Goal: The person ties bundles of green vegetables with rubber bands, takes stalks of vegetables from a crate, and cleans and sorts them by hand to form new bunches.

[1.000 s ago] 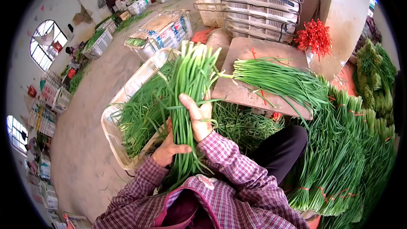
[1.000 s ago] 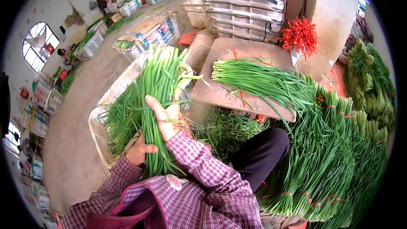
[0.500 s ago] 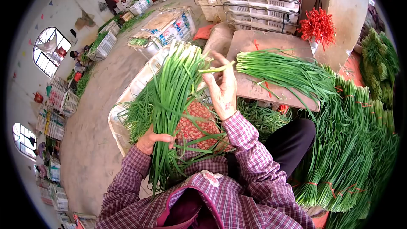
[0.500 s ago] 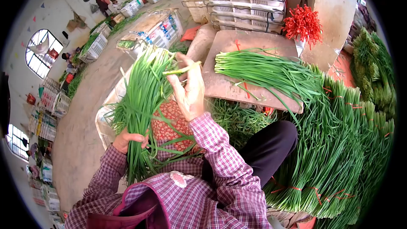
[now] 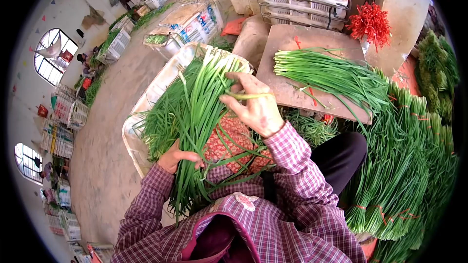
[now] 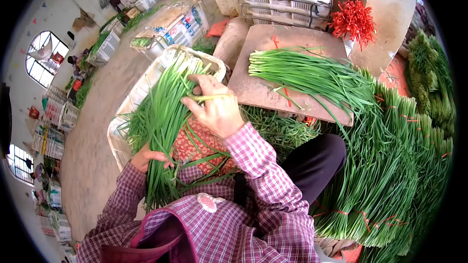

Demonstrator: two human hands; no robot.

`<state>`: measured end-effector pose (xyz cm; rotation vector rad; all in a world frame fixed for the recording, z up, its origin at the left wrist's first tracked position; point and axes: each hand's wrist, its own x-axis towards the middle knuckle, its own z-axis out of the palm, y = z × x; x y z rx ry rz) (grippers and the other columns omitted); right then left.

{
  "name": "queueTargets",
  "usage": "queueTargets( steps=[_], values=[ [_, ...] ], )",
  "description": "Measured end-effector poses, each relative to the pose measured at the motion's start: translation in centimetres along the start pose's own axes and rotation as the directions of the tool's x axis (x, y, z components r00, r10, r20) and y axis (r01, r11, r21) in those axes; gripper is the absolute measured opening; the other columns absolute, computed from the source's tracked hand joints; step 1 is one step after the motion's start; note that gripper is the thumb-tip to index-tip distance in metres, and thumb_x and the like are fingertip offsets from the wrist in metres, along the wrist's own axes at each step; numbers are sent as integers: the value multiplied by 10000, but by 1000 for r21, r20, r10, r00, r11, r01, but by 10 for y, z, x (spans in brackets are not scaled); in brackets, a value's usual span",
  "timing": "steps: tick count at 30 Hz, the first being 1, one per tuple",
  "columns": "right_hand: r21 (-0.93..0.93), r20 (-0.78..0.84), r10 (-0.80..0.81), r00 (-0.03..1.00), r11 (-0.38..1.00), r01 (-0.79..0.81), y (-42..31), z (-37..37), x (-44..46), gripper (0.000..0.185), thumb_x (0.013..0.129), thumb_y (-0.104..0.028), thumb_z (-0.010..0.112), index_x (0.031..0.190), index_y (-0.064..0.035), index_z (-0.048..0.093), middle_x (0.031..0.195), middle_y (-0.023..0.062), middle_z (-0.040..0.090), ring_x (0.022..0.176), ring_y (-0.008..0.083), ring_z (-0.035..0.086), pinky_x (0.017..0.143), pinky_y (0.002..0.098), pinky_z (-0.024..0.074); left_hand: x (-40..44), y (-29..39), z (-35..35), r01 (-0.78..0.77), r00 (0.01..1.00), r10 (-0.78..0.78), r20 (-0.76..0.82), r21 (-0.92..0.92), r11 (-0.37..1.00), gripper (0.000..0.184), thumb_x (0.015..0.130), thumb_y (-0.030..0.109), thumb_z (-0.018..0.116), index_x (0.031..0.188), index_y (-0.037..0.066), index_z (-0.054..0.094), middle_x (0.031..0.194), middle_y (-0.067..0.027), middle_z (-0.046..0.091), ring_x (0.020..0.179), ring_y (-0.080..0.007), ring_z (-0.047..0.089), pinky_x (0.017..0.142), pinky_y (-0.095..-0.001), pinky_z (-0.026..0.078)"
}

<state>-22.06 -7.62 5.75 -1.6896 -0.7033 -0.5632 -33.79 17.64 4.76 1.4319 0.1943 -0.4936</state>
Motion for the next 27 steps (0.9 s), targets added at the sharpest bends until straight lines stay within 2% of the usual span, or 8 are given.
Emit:
queueTargets(
  steps=[2,4,13,15,19,21,24,27],
  values=[
    [-72,-4,44,999,996,-44,-3,5,5,290,821,-166,668,1067,-35,584,900,131,628,760,278,659,661,392,532,3,1,0,36,999,-35,-17,55,998,597,659,29,715,1212,-20,495,781,-131,647,613,-221,630,608,-365,537],
    [-371,-22,-33,999,929,22,4,15,8,233,817,-168,664,988,-36,577,869,141,608,724,300,644,621,412,521,2,4,0,40,999,-38,-32,74,996,596,657,43,737,1200,-15,499,778,-128,646,613,-216,629,582,-341,526],
    [-552,-307,-111,945,830,-82,77,-31,28,137,830,-164,650,860,-50,581,784,134,593,678,315,612,589,406,502,-1,-3,-12,2,1000,-1,-19,90,996,661,622,48,723,1234,-11,481,827,-143,644,610,-232,635,571,-360,534],
    [-599,-387,-108,916,785,-160,90,-57,23,109,846,-150,655,857,-53,606,800,104,631,658,235,635,587,355,527,-2,-5,-14,6,999,-2,-38,108,994,703,622,57,722,1271,-7,461,843,-139,648,618,-230,638,562,-365,532],
    [-633,-166,251,954,715,-298,72,-81,6,126,834,-191,682,877,-84,634,836,105,690,699,209,671,591,343,545,5,-15,-29,9,1000,-8,-8,102,995,729,627,64,722,1296,-5,441,852,-134,646,610,-231,633,529,-355,521],
    [-541,25,51,998,840,-29,49,-58,-2,255,795,-287,712,951,-98,642,862,89,683,734,241,673,591,347,548,8,-11,-27,27,1000,-27,-5,58,998,757,634,43,745,1314,-12,415,875,-138,645,633,-236,635,568,-367,527],
    [-317,110,-3,994,948,38,3,-17,1,249,795,-210,716,1016,-143,622,912,66,588,754,238,643,628,361,553,12,-14,-28,53,999,-53,-9,31,998,831,644,17,773,1357,-24,349,904,-146,643,658,-242,638,615,-381,533],
    [-270,58,-240,969,931,247,20,8,11,243,766,-181,737,993,-147,654,914,48,598,678,192,641,586,302,547,10,-8,-20,60,998,-58,-36,38,997,905,649,11,784,1395,-37,273,933,-154,637,675,-240,640,631,-388,536]
  ],
)
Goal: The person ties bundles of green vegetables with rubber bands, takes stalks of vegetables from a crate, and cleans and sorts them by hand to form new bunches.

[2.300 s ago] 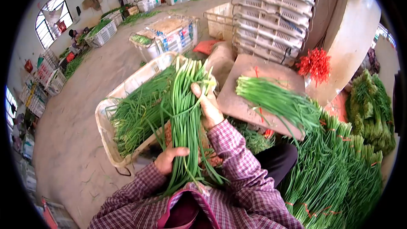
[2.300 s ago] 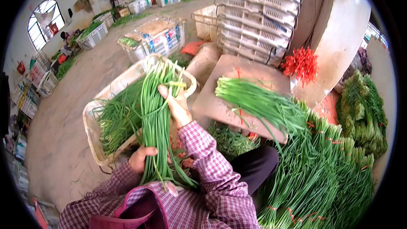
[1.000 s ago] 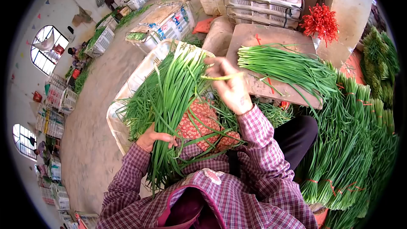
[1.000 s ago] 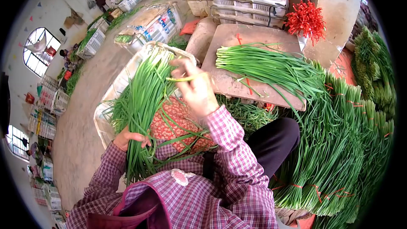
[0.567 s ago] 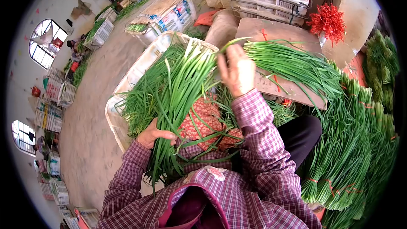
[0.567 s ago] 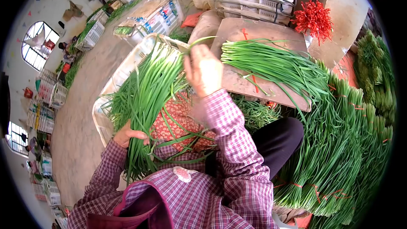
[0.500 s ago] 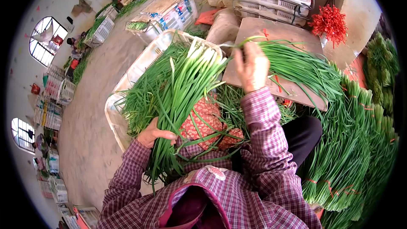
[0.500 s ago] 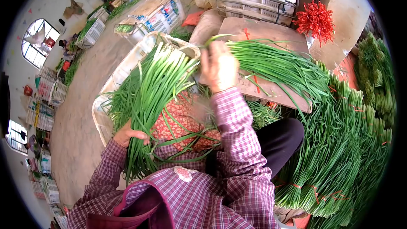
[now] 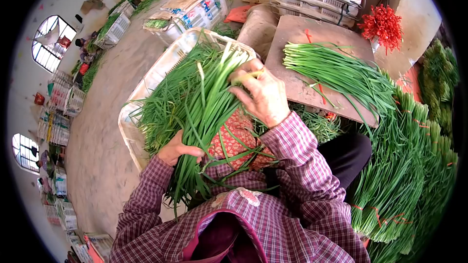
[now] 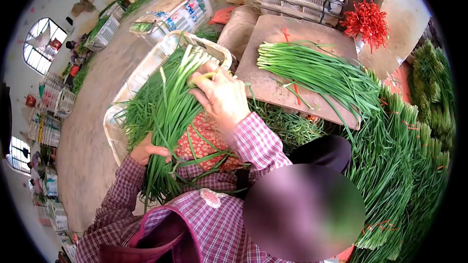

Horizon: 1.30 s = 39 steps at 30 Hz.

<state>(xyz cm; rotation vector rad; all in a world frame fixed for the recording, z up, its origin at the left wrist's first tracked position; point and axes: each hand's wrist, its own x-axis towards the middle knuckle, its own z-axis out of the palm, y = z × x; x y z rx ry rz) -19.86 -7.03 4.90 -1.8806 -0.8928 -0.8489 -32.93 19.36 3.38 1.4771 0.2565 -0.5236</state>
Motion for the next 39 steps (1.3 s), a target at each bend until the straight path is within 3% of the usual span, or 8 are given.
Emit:
queueTargets(
  steps=[4,5,9,14,24,28,31,39],
  values=[
    [-47,-285,-84,955,996,73,30,6,7,35,814,-90,688,837,-72,670,841,43,670,675,183,646,544,294,509,-3,12,0,-12,997,20,-80,100,995,884,654,18,800,1363,-63,279,1002,-156,622,721,-230,645,639,-379,542],
    [38,-220,195,956,981,-192,37,-9,7,70,799,-85,693,814,-61,630,821,109,653,668,279,645,606,361,530,-4,14,0,-11,992,31,-126,156,988,867,652,22,802,1345,-70,289,1000,-150,623,722,-226,645,634,-371,542],
    [-100,-335,356,872,907,-409,72,-61,-4,100,847,-124,682,839,-47,619,694,86,647,557,185,625,504,323,493,0,22,-6,-139,975,193,-109,380,914,616,666,35,778,1200,-53,483,964,-130,634,667,-184,627,603,-346,536],
    [-90,86,426,901,904,-419,29,-69,-28,314,825,-322,729,842,-25,629,676,127,651,569,243,643,529,352,499,17,9,-7,-230,906,381,-184,542,808,636,651,70,767,1232,-24,526,1081,-100,649,1010,-186,599,927,-304,460],
    [167,253,408,877,875,-455,16,-13,-47,371,884,-334,644,969,27,636,854,212,676,819,352,667,720,414,505,21,10,10,-375,846,527,-82,612,697,527,678,22,735,1167,-26,543,1002,-60,650,839,-118,616,748,-264,514],
    [137,546,285,787,897,-420,18,5,-81,797,810,-679,561,1212,10,548,1112,264,628,993,368,651,898,409,517,23,10,11,-364,844,529,-92,625,691,452,690,40,732,1099,-19,551,917,-37,648,700,-94,602,624,-246,513],
    [-29,700,244,671,949,-315,-1,19,-91,897,748,-733,563,1332,-61,450,1191,292,580,820,358,680,769,413,560,23,12,10,-339,862,497,-99,615,712,478,685,50,737,1119,-21,548,929,-41,650,730,-101,609,649,-250,514],
    [-271,560,224,798,959,-80,4,22,-110,340,881,-338,603,1045,-41,623,926,139,649,601,238,635,533,356,544,23,12,7,-356,854,515,-72,640,681,665,660,72,758,1266,-17,500,1110,-91,641,998,-159,605,913,-301,476]
  ],
)
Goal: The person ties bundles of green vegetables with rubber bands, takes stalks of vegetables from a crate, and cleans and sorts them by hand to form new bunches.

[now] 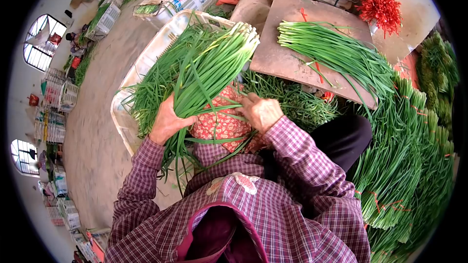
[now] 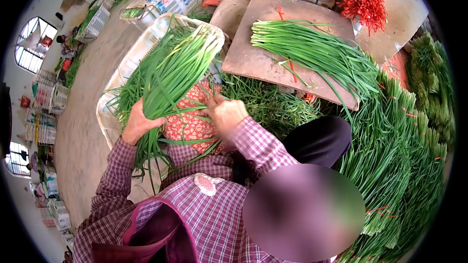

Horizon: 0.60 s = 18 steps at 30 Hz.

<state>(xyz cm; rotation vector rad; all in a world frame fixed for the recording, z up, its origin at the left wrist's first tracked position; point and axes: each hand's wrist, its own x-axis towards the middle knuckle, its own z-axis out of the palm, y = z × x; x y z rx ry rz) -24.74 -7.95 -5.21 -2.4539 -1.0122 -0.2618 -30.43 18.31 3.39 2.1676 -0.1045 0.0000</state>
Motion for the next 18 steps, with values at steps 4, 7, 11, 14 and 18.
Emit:
queueTargets(
  steps=[4,7,11,14,18],
  values=[
    [-181,33,122,992,977,-114,56,-16,-27,200,892,-272,584,1012,-122,638,915,85,659,573,231,622,563,356,543,0,-6,-2,-31,999,32,-4,99,995,742,659,87,766,1327,-4,459,1126,-124,657,1004,-174,629,914,-324,492],
    [-309,50,438,897,861,-403,92,-46,-55,189,891,-305,595,883,-131,668,823,86,674,616,243,650,584,373,543,-1,-7,-5,-87,995,96,-29,232,969,735,668,105,767,1323,-11,456,1080,-150,678,952,-203,672,861,-338,524],
    [-182,93,547,832,831,-526,116,-81,-83,370,856,-485,615,953,-139,700,888,129,691,708,298,676,637,441,534,-5,-6,-1,-138,982,175,-75,354,925,707,685,144,765,1315,12,472,1000,-171,692,869,-293,700,765,-364,549],
    [-338,174,420,891,875,-346,85,-100,-76,487,819,-555,626,1040,-124,676,939,153,675,726,325,672,638,442,526,-7,2,6,-80,977,164,-136,476,876,708,696,208,776,1318,44,481,958,-169,696,829,-326,696,718,-374,544],
    [32,-274,165,947,986,-162,45,-125,-16,528,808,-557,639,1051,-89,637,901,126,622,793,310,643,693,425,521,-9,9,10,-137,954,262,-146,565,814,750,705,302,791,1368,137,481,927,-156,698,791,-324,694,685,-375,538]
  ],
)
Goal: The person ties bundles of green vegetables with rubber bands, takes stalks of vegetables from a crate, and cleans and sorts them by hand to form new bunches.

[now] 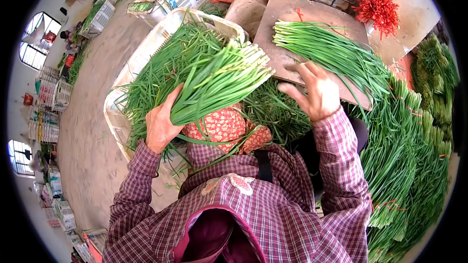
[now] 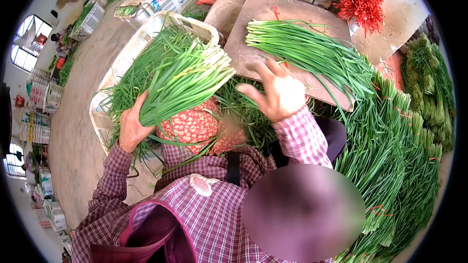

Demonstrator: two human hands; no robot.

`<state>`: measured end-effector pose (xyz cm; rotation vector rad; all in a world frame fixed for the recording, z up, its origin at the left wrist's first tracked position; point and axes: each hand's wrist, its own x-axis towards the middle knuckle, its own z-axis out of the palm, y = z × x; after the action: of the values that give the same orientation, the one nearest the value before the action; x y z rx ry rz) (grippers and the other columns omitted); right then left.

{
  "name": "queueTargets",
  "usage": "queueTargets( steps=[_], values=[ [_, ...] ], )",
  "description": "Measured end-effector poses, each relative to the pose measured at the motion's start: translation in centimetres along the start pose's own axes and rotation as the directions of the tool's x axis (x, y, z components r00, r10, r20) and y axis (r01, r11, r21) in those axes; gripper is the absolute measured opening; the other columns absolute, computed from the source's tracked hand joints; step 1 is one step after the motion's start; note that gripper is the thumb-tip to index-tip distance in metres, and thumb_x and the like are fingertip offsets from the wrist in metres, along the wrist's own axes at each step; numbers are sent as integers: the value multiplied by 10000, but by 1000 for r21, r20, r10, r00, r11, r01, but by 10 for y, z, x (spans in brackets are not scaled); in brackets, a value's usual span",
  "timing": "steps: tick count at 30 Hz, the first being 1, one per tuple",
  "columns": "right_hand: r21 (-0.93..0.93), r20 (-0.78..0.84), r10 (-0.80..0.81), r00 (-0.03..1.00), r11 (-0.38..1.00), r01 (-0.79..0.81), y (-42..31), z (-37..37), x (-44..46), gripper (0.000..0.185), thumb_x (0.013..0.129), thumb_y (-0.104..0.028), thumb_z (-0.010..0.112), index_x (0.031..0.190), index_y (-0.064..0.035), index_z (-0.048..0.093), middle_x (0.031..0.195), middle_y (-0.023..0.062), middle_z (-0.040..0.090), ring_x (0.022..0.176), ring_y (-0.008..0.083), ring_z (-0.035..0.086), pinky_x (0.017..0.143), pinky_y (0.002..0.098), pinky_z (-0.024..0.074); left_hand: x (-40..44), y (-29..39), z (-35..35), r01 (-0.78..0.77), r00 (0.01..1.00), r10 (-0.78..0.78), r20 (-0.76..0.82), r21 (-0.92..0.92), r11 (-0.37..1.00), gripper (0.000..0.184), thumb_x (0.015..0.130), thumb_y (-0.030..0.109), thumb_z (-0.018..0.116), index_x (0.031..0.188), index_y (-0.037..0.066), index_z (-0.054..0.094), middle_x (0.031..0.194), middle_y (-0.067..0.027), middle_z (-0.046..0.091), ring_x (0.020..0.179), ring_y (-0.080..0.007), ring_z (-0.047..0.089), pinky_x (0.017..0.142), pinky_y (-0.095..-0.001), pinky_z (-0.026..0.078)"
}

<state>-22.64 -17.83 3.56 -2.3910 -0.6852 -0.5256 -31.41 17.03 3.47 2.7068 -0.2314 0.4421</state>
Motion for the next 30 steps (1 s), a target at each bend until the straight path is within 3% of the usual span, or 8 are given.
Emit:
queueTargets(
  steps=[2,4,8,10,13,15,19,30],
  values=[
    [-132,-163,-227,960,970,206,-16,14,25,600,795,-592,620,1100,-76,625,957,112,608,910,304,582,792,411,484,1,7,-5,7,999,-10,49,52,999,731,695,164,767,1358,56,480,970,-181,696,838,-299,705,712,-353,543],
    [-111,19,-187,982,976,188,-32,33,44,721,732,-674,612,1153,-87,608,1049,98,583,1027,274,533,896,439,408,2,5,-2,-55,998,56,-2,51,997,740,720,326,781,1380,166,485,953,-151,694,788,-313,692,674,-374,539],
    [-14,103,-246,964,968,249,-37,76,64,769,671,-689,651,1129,-72,610,1055,99,577,1069,290,509,931,470,365,1,2,-3,-82,997,80,16,139,987,746,719,318,779,1389,192,479,870,-137,676,719,-300,673,610,-391,514],
    [10,100,-262,960,965,262,-42,90,68,681,712,-627,659,1090,-62,616,1071,106,577,1078,299,514,922,469,367,2,0,-2,-115,993,117,-5,136,984,745,728,299,765,1403,205,465,788,-123,641,659,-301,647,579,-401,498],
    [97,73,-304,950,950,297,-42,100,69,524,780,-504,663,1058,-63,610,1048,116,590,1080,309,521,907,468,404,3,0,-4,-78,995,61,82,224,971,759,686,234,792,1374,129,491,1051,-162,679,851,-306,692,718,-370,548],
    [122,57,-307,950,947,298,-43,103,68,361,831,-359,649,1038,-69,591,999,117,615,1040,314,556,842,450,482,3,-5,0,-137,991,137,14,187,973,764,735,262,747,1429,214,431,750,-116,601,637,-310,624,574,-416,490],
    [32,-53,-232,971,972,234,-49,100,65,247,846,-242,628,981,-60,530,902,97,627,915,291,609,669,410,548,5,-4,-3,-124,992,122,22,160,979,772,738,248,743,1437,214,416,778,-122,614,668,-313,634,590,-415,497],
    [-43,-172,-126,977,992,121,-39,92,58,214,855,-198,590,989,-73,480,851,80,620,815,288,608,568,420,508,8,-2,-6,-147,989,146,16,143,979,789,726,187,745,1439,235,410,840,-121,643,705,-309,650,606,-399,505]
  ],
)
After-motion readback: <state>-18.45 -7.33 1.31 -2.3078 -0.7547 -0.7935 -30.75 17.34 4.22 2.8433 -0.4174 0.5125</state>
